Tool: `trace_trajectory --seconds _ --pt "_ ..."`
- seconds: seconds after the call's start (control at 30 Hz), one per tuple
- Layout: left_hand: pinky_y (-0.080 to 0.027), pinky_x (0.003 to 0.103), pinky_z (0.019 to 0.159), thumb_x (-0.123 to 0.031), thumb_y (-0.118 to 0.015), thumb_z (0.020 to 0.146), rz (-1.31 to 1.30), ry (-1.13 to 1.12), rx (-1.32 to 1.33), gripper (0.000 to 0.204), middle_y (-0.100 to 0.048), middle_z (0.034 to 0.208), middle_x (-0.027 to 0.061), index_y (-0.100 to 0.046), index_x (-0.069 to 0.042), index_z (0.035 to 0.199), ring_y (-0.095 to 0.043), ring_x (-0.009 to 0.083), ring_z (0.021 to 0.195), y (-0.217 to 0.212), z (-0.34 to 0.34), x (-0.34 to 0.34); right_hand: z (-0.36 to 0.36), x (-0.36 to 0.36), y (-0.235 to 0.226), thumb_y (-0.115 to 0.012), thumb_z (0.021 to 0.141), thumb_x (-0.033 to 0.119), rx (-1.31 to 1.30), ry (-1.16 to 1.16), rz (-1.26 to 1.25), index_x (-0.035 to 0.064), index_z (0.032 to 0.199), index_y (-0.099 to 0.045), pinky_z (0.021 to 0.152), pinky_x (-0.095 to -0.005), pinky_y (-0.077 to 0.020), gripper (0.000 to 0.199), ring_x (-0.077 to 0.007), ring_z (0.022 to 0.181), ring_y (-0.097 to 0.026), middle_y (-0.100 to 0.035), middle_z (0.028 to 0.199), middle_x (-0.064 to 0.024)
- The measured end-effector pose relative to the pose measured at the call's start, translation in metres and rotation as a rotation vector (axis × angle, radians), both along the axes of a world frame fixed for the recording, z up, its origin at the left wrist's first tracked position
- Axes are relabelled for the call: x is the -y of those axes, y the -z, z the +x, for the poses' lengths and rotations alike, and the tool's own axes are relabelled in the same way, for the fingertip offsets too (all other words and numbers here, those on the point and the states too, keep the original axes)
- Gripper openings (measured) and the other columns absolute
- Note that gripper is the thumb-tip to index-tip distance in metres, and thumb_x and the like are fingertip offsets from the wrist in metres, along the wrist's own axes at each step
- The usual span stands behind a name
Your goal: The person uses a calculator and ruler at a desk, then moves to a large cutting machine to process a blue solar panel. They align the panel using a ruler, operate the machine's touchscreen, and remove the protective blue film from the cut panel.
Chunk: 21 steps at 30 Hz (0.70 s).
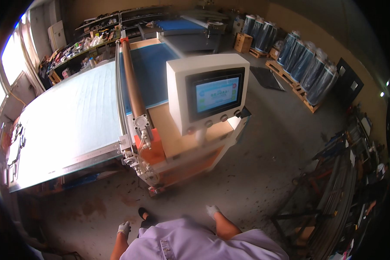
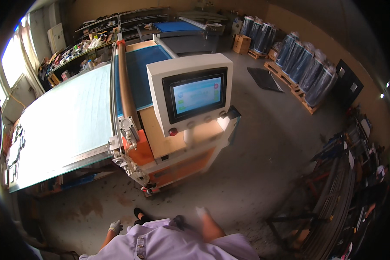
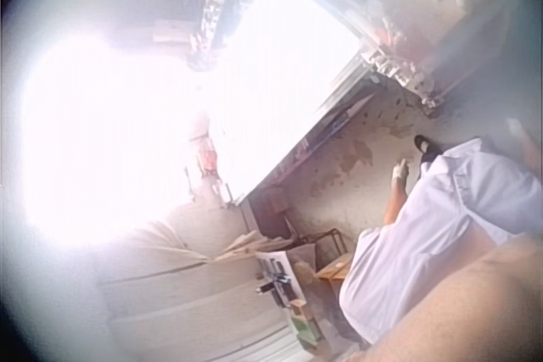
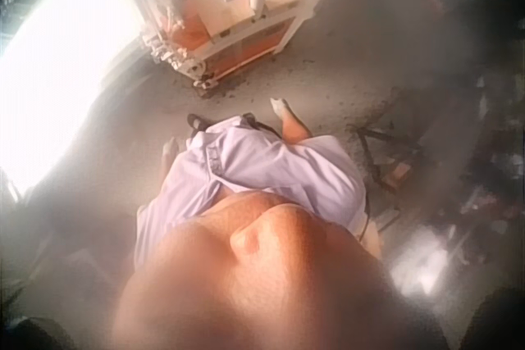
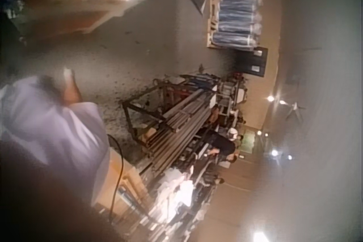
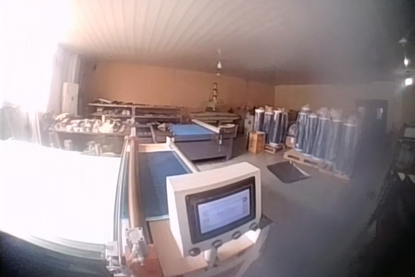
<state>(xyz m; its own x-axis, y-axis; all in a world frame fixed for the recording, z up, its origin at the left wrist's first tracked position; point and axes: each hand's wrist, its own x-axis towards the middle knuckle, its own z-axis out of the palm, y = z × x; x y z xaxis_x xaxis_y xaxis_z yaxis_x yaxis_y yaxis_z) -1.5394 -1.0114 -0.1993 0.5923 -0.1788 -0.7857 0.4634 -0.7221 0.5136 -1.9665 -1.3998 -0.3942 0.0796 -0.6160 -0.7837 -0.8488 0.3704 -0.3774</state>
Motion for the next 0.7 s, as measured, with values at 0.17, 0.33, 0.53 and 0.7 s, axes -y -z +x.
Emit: trace_trajectory --seconds 0.17,0.33,0.53,0.7 --pt "-0.049 0.032 0.063 -0.035 -0.058 0.097 -0.013 0.033 0.029 0.046 -0.067 0.089 0.0104 -0.063 0.002 0.125 -0.059 0.0182 0.068 -0.002 0.003 0.013 0.001 0.002 0.004 -0.045 0.101 0.046 -0.095 -0.266 -0.077 0.0089 0.124 -0.064 0.090 -0.0420 -0.0529 0.047 -0.0319 0.114 -0.062 -0.068 0.120 -0.0140" --pt "-0.050 0.034 0.062 -0.035 -0.059 0.097 0.027 0.021 -0.012 0.046 -0.067 0.089 0.0117 -0.063 0.002 0.125 -0.060 0.0199 0.069 -0.007 0.000 -0.002 0.024 -0.007 -0.041 -0.051 0.097 0.048 -0.108 -0.244 -0.107 0.0056 0.121 -0.069 0.089 -0.0420 -0.0523 0.051 -0.0330 0.111 -0.065 -0.070 0.120 -0.0159" --pt "-0.051 0.037 0.056 -0.031 -0.060 0.096 -0.003 -0.071 -0.091 0.044 -0.066 0.085 0.0141 -0.060 0.003 0.124 -0.060 0.0223 0.063 0.020 0.004 -0.023 0.021 -0.001 -0.074 -0.058 0.092 0.047 -0.013 -0.016 -0.134 -0.0005 0.114 -0.071 0.089 -0.0428 -0.0520 0.054 -0.0358 0.101 -0.070 -0.073 0.108 -0.0211" --pt "-0.050 0.037 0.055 -0.031 -0.061 0.095 0.012 -0.114 -0.103 0.046 -0.066 0.085 0.0151 -0.059 0.003 0.125 -0.060 0.0228 0.062 0.022 0.006 -0.031 0.030 -0.001 -0.084 -0.060 0.091 0.044 -0.020 -0.076 -0.175 -0.0022 0.112 -0.071 0.083 -0.0416 -0.0533 0.052 -0.0324 0.091 -0.072 -0.074 0.101 -0.0214"
